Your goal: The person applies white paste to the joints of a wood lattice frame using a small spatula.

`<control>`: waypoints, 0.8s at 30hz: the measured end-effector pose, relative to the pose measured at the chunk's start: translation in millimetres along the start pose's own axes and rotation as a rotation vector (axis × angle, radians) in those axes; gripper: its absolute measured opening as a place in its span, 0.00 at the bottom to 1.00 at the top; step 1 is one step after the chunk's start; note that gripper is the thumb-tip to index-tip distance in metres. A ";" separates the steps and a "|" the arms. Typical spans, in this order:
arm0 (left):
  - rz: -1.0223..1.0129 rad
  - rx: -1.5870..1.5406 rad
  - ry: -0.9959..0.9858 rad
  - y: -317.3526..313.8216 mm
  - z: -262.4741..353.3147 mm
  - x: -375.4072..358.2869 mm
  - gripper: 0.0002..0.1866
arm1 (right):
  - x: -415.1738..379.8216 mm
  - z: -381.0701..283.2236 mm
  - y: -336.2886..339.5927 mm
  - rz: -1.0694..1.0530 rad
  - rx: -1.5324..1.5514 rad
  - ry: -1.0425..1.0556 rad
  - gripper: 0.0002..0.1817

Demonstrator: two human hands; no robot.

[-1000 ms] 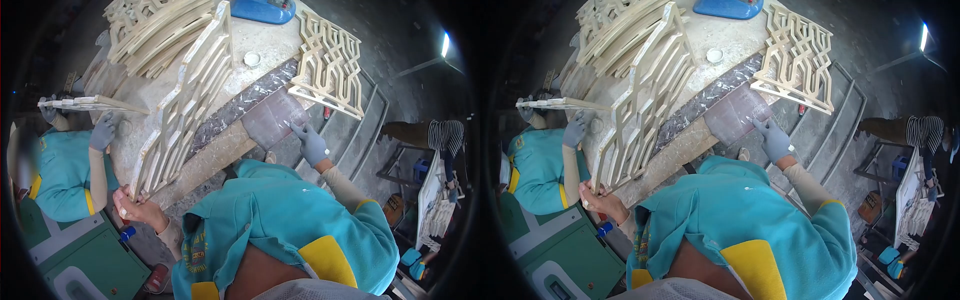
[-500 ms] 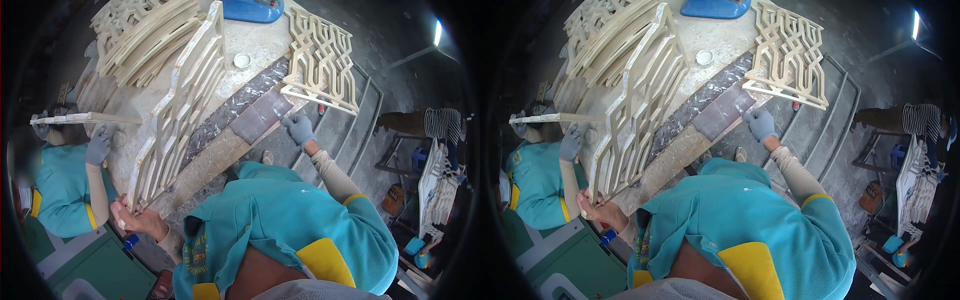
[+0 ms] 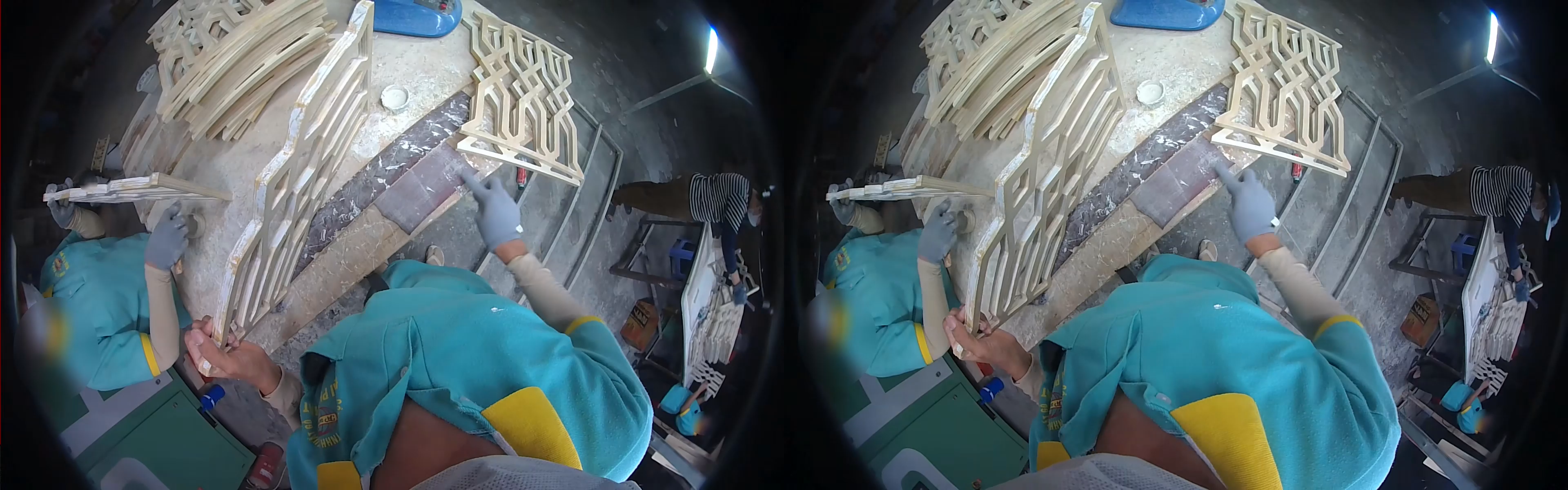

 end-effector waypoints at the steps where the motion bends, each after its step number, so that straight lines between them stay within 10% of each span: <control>1: -0.020 -0.084 0.035 -2.1 -0.6 0.6 0.16 | -2.3 2.9 -5.5 0.005 0.002 0.000 0.30; 10: -0.045 -0.217 0.096 -6.8 1.8 1.0 0.18 | -44.0 28.8 -19.4 -0.116 -0.152 -0.003 0.40; 16: -0.007 -0.240 0.118 -7.4 3.0 -0.8 0.18 | -50.6 48.8 7.4 -0.036 0.111 -0.089 0.26; 19: -0.053 -0.264 0.102 -7.4 -2.9 1.7 0.18 | -19.4 56.5 1.9 0.074 0.582 -0.284 0.13; 21: -0.077 -0.267 0.079 -6.9 -0.8 0.3 0.19 | -40.3 69.2 -41.1 -0.229 0.957 -0.871 0.12; 24: -0.010 -0.218 0.063 -4.3 3.3 -1.0 0.19 | -69.1 84.4 -24.8 -0.203 0.852 -0.865 0.11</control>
Point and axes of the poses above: each hand's wrist, its own x-axis towards the middle knuckle, its own y-axis out of the back of the hand, z = x × y, the point moved 7 cm from there along x, towards the middle knuckle, and after that the axes turned 11 degrees about x, right-handed, at the moved point
